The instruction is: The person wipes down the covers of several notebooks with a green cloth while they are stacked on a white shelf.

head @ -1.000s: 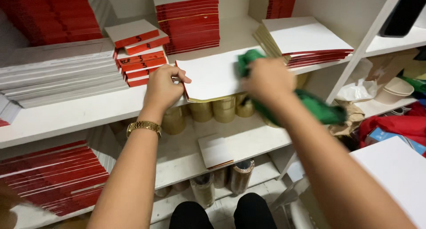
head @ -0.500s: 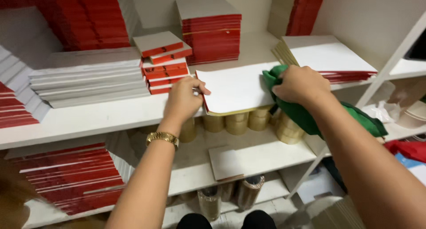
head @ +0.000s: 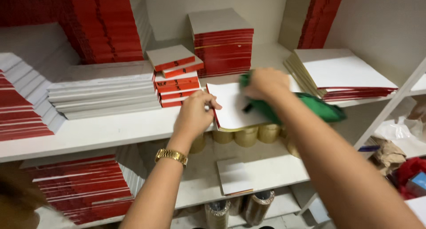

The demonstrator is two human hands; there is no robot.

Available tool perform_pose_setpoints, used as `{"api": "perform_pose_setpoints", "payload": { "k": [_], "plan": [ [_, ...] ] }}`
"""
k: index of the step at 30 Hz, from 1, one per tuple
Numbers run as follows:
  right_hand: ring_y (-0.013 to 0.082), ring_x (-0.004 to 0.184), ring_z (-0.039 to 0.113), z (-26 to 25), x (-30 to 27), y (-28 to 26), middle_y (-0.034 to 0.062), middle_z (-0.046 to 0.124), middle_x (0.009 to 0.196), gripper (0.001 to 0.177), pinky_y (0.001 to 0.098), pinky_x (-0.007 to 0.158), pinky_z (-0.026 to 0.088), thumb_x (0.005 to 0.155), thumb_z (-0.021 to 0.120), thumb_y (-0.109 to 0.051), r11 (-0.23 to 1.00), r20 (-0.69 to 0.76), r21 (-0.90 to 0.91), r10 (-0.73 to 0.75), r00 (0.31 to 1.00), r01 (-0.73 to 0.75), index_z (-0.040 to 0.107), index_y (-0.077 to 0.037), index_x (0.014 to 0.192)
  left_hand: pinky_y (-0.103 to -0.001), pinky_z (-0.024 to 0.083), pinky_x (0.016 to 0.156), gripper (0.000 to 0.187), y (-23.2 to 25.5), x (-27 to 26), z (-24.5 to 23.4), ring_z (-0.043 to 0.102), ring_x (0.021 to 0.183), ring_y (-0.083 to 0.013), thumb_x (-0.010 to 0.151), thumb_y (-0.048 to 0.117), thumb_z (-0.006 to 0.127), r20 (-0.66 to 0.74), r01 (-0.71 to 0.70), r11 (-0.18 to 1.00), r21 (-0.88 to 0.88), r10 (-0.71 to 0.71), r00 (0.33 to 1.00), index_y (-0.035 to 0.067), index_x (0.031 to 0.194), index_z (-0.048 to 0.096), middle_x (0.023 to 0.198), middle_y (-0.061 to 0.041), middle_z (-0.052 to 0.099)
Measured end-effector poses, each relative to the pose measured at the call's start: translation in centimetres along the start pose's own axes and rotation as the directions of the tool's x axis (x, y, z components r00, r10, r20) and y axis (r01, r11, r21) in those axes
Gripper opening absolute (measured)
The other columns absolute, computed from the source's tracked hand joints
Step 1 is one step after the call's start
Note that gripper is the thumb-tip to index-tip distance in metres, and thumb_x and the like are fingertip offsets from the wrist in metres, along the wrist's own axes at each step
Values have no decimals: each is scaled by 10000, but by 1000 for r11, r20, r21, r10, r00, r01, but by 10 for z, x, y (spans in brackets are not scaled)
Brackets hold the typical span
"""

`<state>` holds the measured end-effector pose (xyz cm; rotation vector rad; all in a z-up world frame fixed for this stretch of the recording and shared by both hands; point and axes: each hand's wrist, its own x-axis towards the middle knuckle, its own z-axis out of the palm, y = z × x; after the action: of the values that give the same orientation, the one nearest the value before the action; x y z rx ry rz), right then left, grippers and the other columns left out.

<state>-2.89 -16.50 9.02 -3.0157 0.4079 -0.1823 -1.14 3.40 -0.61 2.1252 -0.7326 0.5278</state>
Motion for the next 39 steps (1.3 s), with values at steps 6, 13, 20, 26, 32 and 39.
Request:
{"api": "perform_pose_setpoints", "payload": {
  "k": [6, 13, 20, 26, 32, 39],
  "plan": [
    [465, 1111, 721, -2, -1, 57, 253, 776, 1145, 522, 612, 892, 548, 781, 606, -259, 989, -31, -83, 117, 993, -119, 769, -17, 1214, -432, 572, 911, 169, 10, -3, -5, 710, 1021, -324, 797, 28, 686, 19, 21, 998, 59, -22, 1000, 188, 799, 740, 1021, -62, 723],
    [467, 1136, 715, -17, -80, 68, 228, 771, 1187, 523, 600, 917, 549, 811, 599, -343, 987, 12, -112, 121, 993, -119, 784, -67, 1215, -446, 559, 948, 144, 15, -6, -9, 662, 1116, -282, 852, 122, 690, 78, 23, 987, 159, -36, 996, 254, 907, 710, 1078, -6, 679],
    [399, 1100, 717, -41, -127, 127, 184, 765, 1187, 534, 478, 902, 549, 837, 600, -438, 949, -73, 168, 281, 957, -266, 709, -323, 1347, -487, 535, 514, 754, 30, 6, -14, 597, 904, -338, 796, 16, 565, 308, -320, 841, 436, 195, 931, 408, 1440, 524, 1043, -37, 612],
    [214, 1048, 626, -39, -144, 149, 101, 739, 1120, 443, 399, 864, 477, 891, 636, -271, 736, -367, 675, 390, 845, -47, 761, -117, 1287, -645, 514, 632, 321, 71, 60, -44, 664, 743, -523, 962, 318, 503, 243, -306, 821, 482, 210, 947, 285, 1263, 614, 905, -184, 733],
    [199, 940, 640, -22, -115, 124, 87, 756, 1015, 399, 378, 831, 487, 866, 628, -250, 734, -319, 679, 279, 906, 13, 791, -132, 1210, -453, 611, 630, 356, 102, 113, -86, 740, 782, -396, 983, 380, 551, -98, 80, 994, 78, -72, 993, 36, 1008, 638, 957, -199, 706],
    [371, 1218, 636, -2, -48, 47, 94, 668, 1313, 577, 554, 927, 556, 812, 523, -485, 988, -148, 150, 46, 988, -23, 653, -348, 1357, -376, 690, 738, 495, 88, 167, -36, 663, 1126, -349, 966, 241, 623, -41, 193, 241, -951, -719, 694, 52, 1410, 513, 1385, -123, 515]
  ]
}}
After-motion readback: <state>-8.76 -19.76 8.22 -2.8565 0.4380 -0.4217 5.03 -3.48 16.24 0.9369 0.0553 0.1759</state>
